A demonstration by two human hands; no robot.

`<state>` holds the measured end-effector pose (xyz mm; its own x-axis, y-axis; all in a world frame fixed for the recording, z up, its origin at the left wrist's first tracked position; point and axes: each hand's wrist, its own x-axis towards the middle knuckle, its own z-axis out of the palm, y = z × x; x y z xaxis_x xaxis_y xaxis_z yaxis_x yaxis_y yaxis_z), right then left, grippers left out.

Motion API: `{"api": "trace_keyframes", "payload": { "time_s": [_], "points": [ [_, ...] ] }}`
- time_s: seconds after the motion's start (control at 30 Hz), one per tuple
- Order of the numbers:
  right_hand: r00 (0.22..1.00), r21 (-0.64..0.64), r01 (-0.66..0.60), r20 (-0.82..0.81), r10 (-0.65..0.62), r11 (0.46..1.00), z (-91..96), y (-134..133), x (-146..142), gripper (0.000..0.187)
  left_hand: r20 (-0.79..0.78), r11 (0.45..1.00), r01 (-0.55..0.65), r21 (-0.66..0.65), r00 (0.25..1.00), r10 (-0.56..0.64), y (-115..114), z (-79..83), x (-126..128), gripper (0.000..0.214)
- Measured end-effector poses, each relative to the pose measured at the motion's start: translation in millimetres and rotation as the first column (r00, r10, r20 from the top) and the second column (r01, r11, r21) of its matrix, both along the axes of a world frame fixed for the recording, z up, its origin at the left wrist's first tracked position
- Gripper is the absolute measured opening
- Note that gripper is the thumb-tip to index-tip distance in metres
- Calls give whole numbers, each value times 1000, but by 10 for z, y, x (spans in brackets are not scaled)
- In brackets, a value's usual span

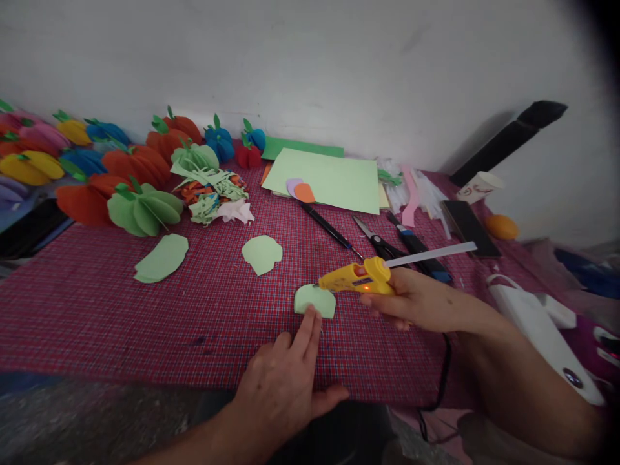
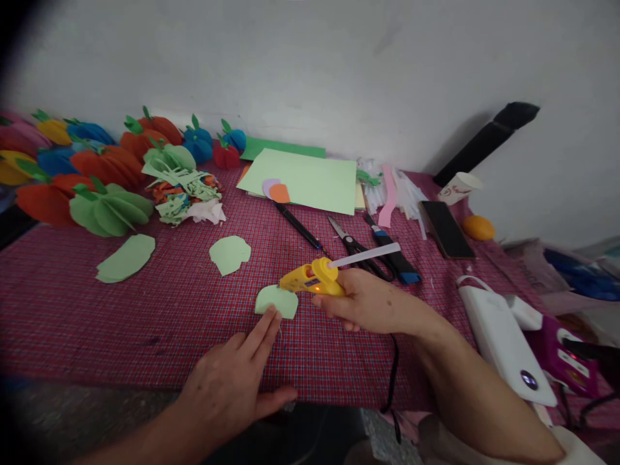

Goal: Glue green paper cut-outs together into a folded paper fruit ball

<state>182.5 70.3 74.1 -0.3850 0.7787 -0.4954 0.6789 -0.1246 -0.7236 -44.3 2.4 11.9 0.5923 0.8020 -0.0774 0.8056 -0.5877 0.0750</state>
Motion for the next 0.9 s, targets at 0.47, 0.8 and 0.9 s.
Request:
{"api": "trace_keyframes", "payload": {
  "time_s": [0.47, 0.8, 0.9],
  "points": [
    [997, -13, -25, 68, 26, 1000, 67, -13, 128, 36, -2, 1000, 1, -7, 1000, -1, 9, 8, 3, 78],
    [1000, 10, -15, 6, 15, 1000, 25, -16, 25, 36, -10, 1000, 5, -1, 1000, -5, 18, 7, 3, 78],
    [999, 21, -14, 36, 13, 1000, 48, -18, 53, 36, -15, 1000, -3, -9, 1000, 2, 15, 21, 6, 78]
  ]
}}
